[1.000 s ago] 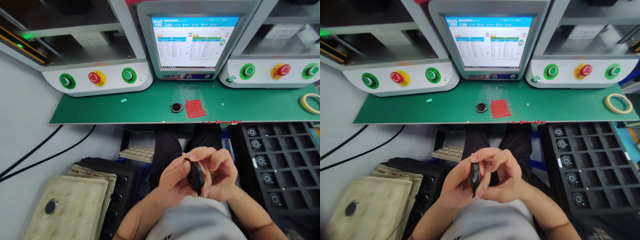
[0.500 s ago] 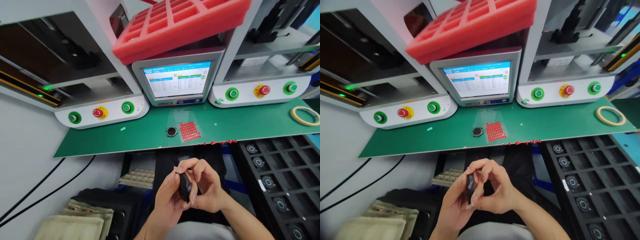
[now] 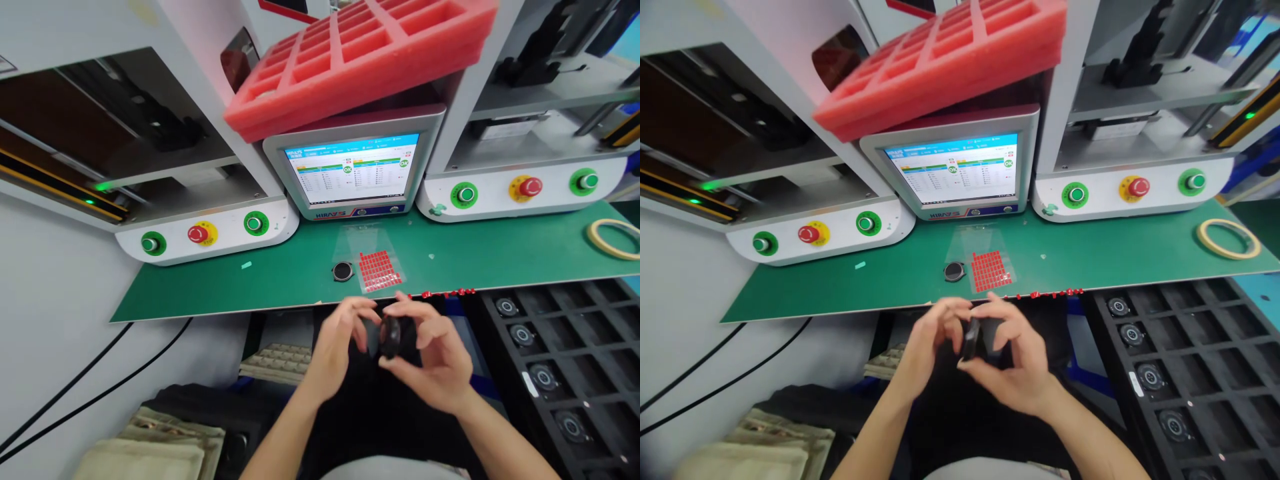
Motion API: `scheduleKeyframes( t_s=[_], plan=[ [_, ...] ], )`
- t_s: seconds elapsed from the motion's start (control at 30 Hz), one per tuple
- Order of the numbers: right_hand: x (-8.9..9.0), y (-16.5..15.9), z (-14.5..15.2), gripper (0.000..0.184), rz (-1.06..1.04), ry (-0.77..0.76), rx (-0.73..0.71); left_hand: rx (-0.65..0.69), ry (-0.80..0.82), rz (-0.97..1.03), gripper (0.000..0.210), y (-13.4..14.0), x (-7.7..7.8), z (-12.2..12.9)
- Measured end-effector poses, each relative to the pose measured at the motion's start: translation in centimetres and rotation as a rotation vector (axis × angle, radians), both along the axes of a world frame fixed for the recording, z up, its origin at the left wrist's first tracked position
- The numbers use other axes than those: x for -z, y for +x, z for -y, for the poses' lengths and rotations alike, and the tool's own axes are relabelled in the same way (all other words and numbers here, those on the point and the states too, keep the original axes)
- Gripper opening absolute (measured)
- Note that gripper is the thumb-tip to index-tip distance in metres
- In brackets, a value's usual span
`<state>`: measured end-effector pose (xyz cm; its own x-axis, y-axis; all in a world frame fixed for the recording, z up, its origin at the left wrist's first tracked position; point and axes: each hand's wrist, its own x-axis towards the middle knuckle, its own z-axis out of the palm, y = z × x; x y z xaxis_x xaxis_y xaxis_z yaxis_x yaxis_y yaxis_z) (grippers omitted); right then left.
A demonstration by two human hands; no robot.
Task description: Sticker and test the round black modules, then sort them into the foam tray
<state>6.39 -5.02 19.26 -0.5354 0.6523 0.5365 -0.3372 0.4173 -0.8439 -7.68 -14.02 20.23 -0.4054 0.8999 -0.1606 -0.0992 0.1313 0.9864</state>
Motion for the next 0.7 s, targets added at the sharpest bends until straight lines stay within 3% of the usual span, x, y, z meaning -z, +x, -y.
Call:
scheduleKeyframes(
  t_s=[0.1,0.2,0.3,0.4,0.7],
  plan=[
    [0.5,0.7,-3.6,0.034,0.202,0.269,0.257,-0.152,-0.185,-0.764,0.028,-3.6,1.7,-2.2],
    [0.9,0.5,-8.2,0.026,0.588,0.478,0.258,-0.060,-0.372,-1.125,0.044,-6.0,3.0,-4.3],
    [0.7,-0.5,-11.9,0.026,0.900,0.538,0.136,0.033,-0.457,-1.193,0.048,-6.8,3.3,-5.8],
    [0.2,-1.6,-13.8,0.029,1.010,0.574,0.081,0.092,-0.466,-1.215,0.034,-6.9,2.8,-6.3],
    [-0.5,-4.1,-14.9,0.032,1.271,0.665,-0.049,0.197,-0.429,-1.262,0.026,-7.8,2.2,-6.3]
  ],
)
